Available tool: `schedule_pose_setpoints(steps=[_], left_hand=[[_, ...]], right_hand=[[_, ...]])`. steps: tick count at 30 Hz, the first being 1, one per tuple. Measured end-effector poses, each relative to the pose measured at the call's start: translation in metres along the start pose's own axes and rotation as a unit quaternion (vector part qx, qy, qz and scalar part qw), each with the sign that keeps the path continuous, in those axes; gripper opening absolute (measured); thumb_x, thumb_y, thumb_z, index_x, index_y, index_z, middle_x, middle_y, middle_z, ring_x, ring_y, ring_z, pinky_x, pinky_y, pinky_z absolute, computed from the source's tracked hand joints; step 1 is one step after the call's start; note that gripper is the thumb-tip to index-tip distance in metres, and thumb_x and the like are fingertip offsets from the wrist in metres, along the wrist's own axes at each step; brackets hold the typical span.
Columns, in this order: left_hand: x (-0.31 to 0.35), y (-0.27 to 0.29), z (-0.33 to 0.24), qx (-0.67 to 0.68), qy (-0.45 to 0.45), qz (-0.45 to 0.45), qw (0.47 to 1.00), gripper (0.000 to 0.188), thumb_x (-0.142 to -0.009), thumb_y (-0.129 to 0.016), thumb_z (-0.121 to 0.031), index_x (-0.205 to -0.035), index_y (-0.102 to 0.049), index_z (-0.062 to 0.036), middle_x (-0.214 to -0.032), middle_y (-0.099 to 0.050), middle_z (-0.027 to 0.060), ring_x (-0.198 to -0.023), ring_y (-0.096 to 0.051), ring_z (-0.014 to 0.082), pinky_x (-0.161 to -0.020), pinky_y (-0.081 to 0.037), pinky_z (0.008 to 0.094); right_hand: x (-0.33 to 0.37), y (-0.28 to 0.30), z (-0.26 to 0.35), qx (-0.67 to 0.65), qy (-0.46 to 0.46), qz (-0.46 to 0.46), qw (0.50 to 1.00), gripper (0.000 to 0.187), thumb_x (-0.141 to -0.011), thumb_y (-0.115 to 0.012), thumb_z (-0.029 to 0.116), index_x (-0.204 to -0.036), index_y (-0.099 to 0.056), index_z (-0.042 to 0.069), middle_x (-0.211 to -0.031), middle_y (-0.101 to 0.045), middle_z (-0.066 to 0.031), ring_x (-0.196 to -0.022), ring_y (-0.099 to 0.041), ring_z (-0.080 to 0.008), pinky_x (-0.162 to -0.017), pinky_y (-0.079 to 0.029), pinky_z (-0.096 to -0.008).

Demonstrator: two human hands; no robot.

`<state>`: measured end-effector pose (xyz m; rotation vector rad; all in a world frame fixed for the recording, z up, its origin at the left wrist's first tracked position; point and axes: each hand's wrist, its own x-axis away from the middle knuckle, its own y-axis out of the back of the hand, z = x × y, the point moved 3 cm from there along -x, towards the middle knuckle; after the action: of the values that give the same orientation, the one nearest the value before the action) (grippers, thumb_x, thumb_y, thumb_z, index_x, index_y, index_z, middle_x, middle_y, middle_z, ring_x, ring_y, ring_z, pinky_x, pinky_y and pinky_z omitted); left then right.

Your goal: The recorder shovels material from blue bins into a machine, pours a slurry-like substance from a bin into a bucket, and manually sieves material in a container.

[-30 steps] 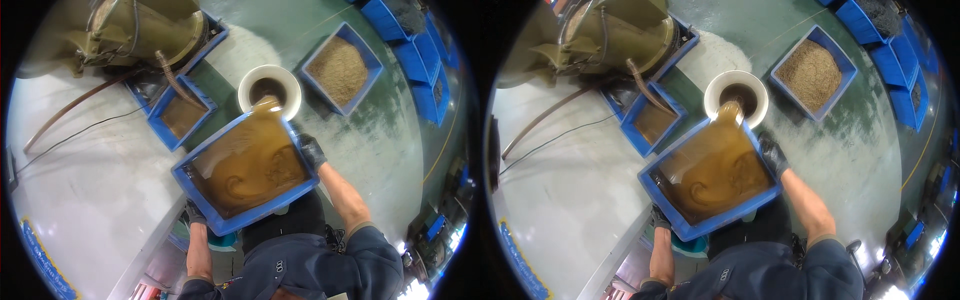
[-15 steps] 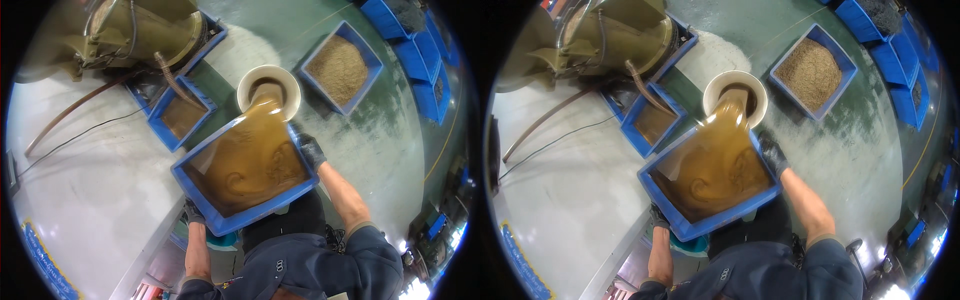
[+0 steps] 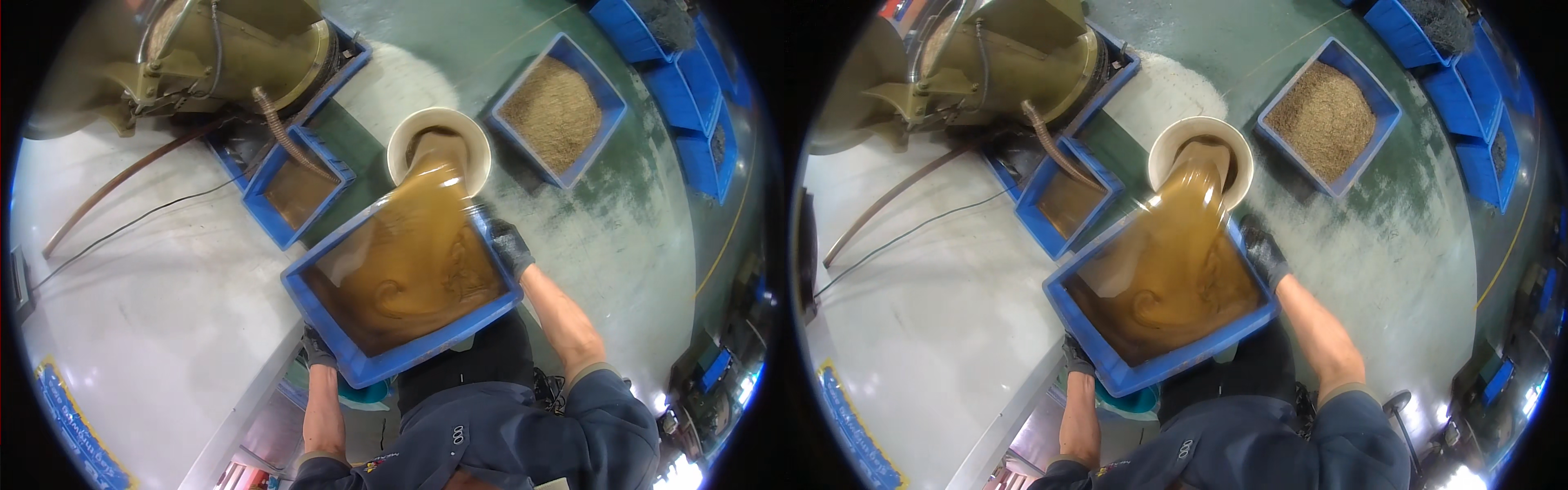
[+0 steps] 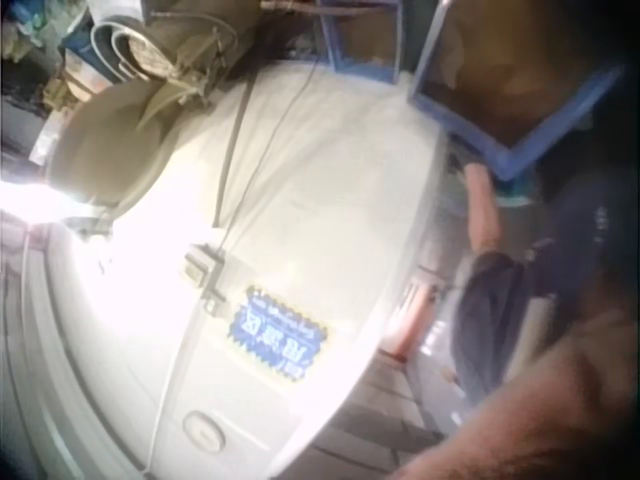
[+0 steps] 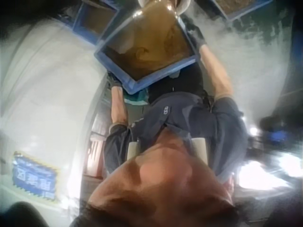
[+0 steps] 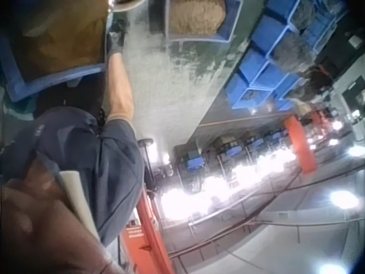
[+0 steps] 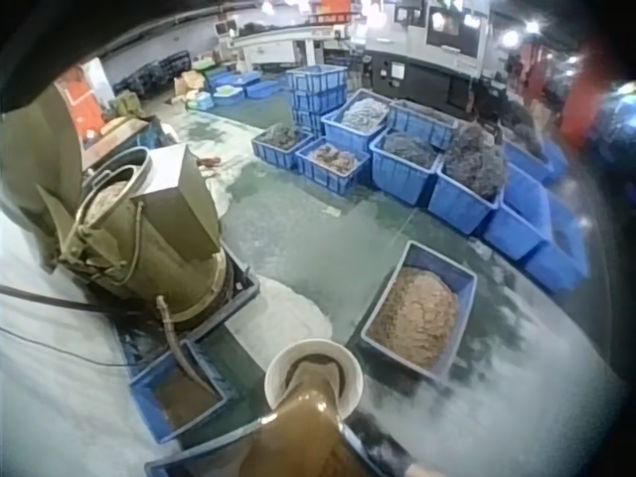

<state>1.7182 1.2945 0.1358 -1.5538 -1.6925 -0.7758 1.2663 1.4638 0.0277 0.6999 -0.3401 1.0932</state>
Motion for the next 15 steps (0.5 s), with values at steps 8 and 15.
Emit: schedule_pose_setpoints(steps=[8,15], left_hand=[[-0.002,0.005,-0.002,-0.005,0.009,-0.002,1.0,0.046,-0.101,-0.04,-0.035,-0.137,-0.044,-0.0078,-0.128,-0.055,0.0093,-0.112,-0.053,0.0246,-0.097,-0.045,0.0323],[-0.002,0.002,-0.005,-0.015,0.022,-0.04,0.999,0.049,-0.101,-0.035,-0.039,-0.139,-0.042,-0.0081,-0.132,-0.053,0.0093,-0.115,-0.051,0.0261,-0.099,-0.044,0.0333]], right_hand=[[0.001,-0.001,0.006,0.036,0.056,0.007,0.998,0.031,-0.097,-0.041,0.018,-0.117,-0.058,0.001,-0.109,-0.062,-0.0205,-0.099,-0.059,-0.0309,-0.086,-0.046,-0.0365],[-0.003,0.005,0.009,0.02,0.008,0.029,0.999,0.034,-0.097,-0.037,0.018,-0.119,-0.055,-0.001,-0.112,-0.06,-0.0199,-0.102,-0.057,-0.0287,-0.088,-0.045,-0.0358]])
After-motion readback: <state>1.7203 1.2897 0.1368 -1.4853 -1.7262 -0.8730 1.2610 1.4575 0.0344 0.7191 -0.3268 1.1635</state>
